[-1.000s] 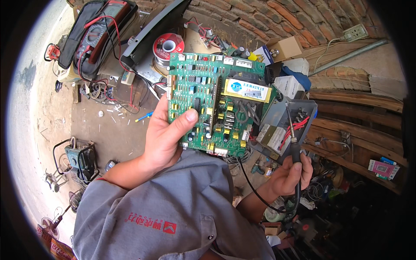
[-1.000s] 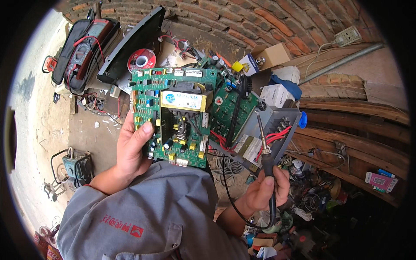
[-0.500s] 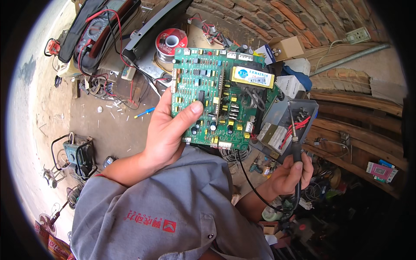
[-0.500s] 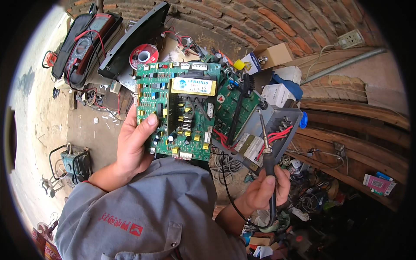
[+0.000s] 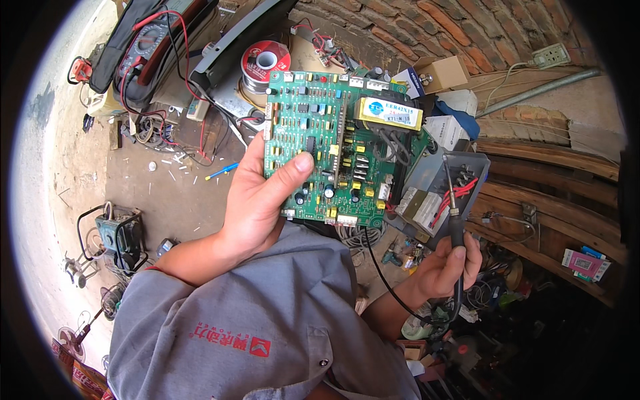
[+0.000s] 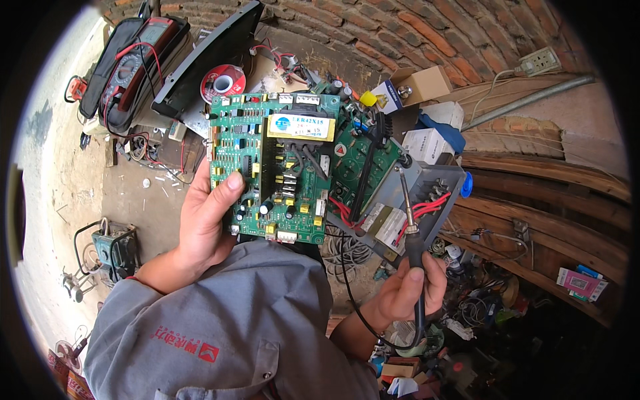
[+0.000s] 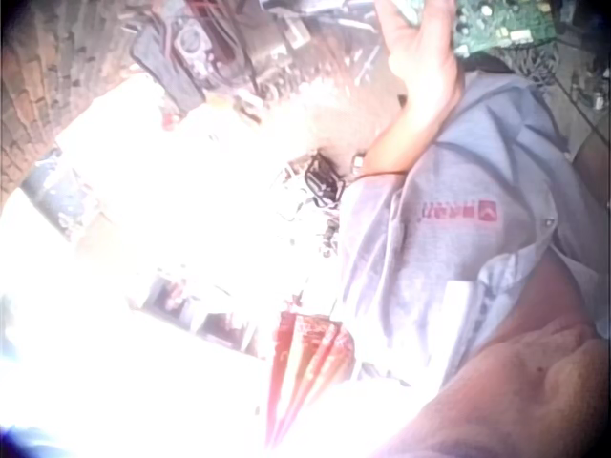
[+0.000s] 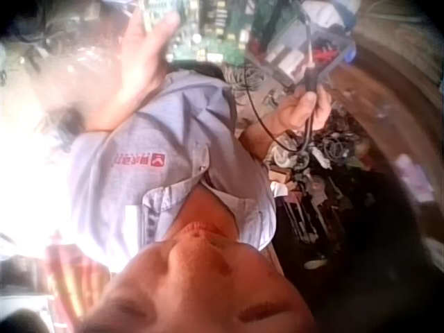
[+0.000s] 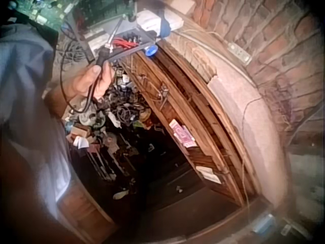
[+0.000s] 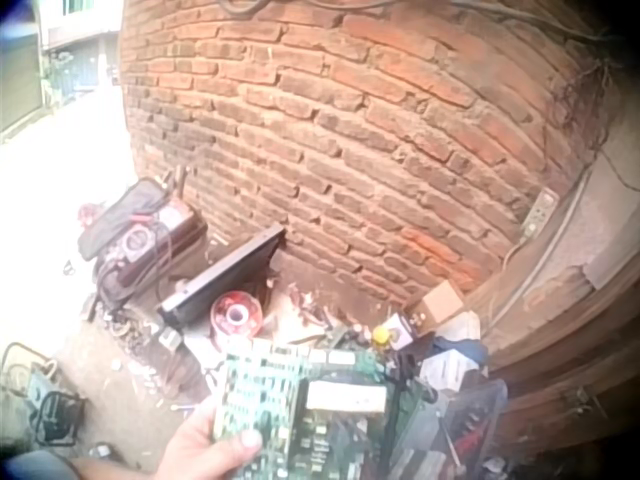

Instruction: The person holds a green circuit board and uses pliers to remove a component. They then use a soldering iron to work on the board's surface, applying heat to specific points. The person flips the board over to inspect the other side and continues soldering.

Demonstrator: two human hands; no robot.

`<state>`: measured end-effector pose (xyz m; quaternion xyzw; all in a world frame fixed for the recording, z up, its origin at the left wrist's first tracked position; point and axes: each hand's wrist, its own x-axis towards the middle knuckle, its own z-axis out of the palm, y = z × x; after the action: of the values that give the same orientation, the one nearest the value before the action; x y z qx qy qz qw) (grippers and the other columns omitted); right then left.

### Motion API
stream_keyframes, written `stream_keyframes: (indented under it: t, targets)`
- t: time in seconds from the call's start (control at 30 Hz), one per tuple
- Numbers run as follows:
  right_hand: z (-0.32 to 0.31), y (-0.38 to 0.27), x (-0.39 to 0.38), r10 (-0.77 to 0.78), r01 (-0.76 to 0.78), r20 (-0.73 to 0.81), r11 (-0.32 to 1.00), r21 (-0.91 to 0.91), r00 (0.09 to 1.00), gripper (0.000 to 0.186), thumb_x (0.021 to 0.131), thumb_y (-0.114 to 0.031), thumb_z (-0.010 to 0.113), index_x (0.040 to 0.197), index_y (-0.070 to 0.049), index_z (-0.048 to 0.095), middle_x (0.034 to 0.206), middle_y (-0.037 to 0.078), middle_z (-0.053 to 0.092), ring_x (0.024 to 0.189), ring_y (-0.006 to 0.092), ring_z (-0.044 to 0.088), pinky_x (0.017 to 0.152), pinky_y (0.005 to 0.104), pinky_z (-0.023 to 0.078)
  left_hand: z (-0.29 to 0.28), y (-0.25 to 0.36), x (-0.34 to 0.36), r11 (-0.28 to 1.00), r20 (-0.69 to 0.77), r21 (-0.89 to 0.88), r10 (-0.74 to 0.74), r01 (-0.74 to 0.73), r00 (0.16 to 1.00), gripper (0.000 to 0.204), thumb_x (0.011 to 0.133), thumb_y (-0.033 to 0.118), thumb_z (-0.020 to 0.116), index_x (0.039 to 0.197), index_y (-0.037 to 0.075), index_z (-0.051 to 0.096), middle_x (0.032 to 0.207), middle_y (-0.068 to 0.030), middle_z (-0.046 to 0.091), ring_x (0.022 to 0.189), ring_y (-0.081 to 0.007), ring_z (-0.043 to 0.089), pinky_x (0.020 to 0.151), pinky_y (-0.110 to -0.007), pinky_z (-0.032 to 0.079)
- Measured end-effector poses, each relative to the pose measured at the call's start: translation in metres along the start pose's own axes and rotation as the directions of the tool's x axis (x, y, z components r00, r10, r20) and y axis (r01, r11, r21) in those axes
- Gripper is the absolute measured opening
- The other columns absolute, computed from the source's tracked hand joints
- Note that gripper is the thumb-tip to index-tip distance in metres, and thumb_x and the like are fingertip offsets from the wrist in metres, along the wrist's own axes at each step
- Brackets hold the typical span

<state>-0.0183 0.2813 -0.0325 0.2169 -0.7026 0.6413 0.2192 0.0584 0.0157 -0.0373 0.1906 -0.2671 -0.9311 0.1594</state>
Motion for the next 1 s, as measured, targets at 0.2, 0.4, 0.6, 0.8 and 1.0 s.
stream_keyframes:
  t: [0.2,0.4,0.6,0.8,1.0]
  targets:
    - [0.0008,-0.0002,0.0000,-0.001,0.001,-0.006,1.000,0.001,1.000,0.032,0.091,-0.012,0.062,0.112,0.012,0.062,0.105,0.014,0.058,0.068,0.0171,0.051,0.057,0.0277,0.040,0.0007,0.0002,-0.0008,1.000,-0.006,0.000,0.001,-0.001,1.000,0.039,0.098,0.007,0.065,0.134,0.004,0.052,0.118,-0.0066,0.069,0.105,-0.0132,0.066,0.093,-0.031,0.053]
    - [0.0012,-0.0009,-0.0004,0.009,-0.009,-0.017,1.000,-0.016,1.000,0.032,0.091,-0.013,0.062,0.111,0.012,0.062,0.103,0.013,0.056,0.067,0.0180,0.050,0.057,0.0292,0.040,-0.0008,-0.0011,-0.0011,1.000,0.003,-0.006,-0.008,0.008,1.000,0.040,0.097,0.007,0.065,0.135,0.004,0.051,0.120,-0.0064,0.068,0.107,-0.0130,0.065,0.094,-0.031,0.053]
    - [0.0013,0.0011,-0.0024,0.032,-0.034,-0.063,0.999,-0.037,0.997,0.033,0.091,-0.014,0.062,0.111,0.011,0.062,0.104,0.012,0.055,0.066,0.0181,0.050,0.058,0.0294,0.039,-0.0006,-0.0010,-0.0017,1.000,0.009,0.002,0.001,-0.001,1.000,0.041,0.097,0.006,0.065,0.136,0.004,0.050,0.121,-0.0065,0.067,0.108,-0.0131,0.065,0.096,-0.032,0.052]
    - [0.0026,0.0004,-0.0029,0.034,-0.036,-0.079,0.999,-0.027,0.996,0.032,0.090,-0.013,0.063,0.111,0.011,0.062,0.105,0.013,0.055,0.066,0.0177,0.050,0.057,0.0287,0.039,0.0006,-0.0014,-0.0012,1.000,0.017,0.013,0.007,-0.007,1.000,0.041,0.097,0.006,0.065,0.135,0.004,0.050,0.121,-0.0066,0.067,0.108,-0.0133,0.065,0.095,-0.032,0.052]
    - [0.0008,0.0027,-0.0028,0.020,-0.021,-0.062,1.000,-0.008,0.998,0.031,0.091,-0.012,0.062,0.112,0.011,0.062,0.107,0.012,0.055,0.066,0.0171,0.050,0.057,0.0283,0.039,0.0001,-0.0008,-0.0012,1.000,0.018,0.017,0.009,-0.010,1.000,0.041,0.098,0.006,0.065,0.136,0.004,0.050,0.122,-0.0069,0.067,0.108,-0.0135,0.065,0.095,-0.032,0.052]
